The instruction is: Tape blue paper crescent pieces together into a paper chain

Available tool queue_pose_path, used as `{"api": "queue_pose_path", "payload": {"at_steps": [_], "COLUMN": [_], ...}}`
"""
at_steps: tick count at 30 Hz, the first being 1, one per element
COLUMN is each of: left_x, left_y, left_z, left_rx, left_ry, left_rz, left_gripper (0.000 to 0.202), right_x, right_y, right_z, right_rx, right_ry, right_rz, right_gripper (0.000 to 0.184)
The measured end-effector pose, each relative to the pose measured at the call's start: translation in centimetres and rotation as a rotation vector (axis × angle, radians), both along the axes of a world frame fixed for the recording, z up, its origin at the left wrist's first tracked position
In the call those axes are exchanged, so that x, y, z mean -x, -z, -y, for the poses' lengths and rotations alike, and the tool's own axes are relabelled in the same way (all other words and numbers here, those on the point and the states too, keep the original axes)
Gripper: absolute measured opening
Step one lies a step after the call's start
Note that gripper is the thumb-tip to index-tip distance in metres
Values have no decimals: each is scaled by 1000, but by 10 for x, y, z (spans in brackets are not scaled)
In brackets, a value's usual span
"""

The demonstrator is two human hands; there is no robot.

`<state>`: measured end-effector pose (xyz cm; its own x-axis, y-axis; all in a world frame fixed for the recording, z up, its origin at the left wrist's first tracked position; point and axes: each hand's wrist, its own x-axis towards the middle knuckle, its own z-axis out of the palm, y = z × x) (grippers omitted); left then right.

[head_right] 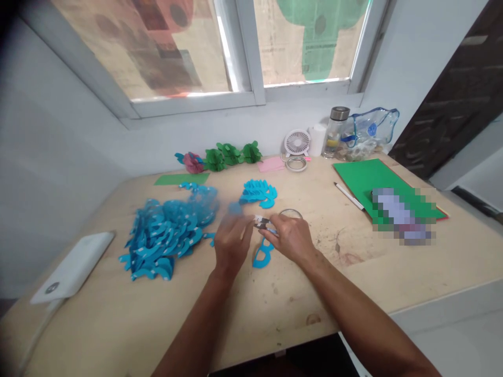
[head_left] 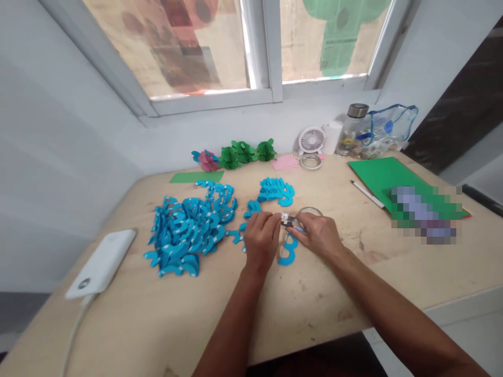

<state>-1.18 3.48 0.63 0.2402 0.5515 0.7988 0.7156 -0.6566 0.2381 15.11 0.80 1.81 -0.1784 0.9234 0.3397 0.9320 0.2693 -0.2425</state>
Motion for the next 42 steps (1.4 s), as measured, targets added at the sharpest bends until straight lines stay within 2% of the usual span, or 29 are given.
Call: {"api": "queue_pose_path", "payload": {"at_steps": [8,19,23,34,42], "left_x": [-1,-3,-6,-10,-9], "left_y": [-2,1,3,7,6], "left_z": [3,8,11,11,10], "left_rx": [17,165,207,116,94], "left_ry": [15,28,6,61,43], "left_rz": [11,251,337,103,47], "left_gripper": [10,7,19,28,27], "right_x": [1,1,2,4,4], "right_y": [2,-2,-2,-3,-1], "right_z": [0,0,0,0,0], "right_rx": [18,36,22,76,93], "right_ry": [-14,10,40,62,40], "right_rz": [-18,-41,-20,35,38], "right_gripper": [37,34,33,34,35]}}
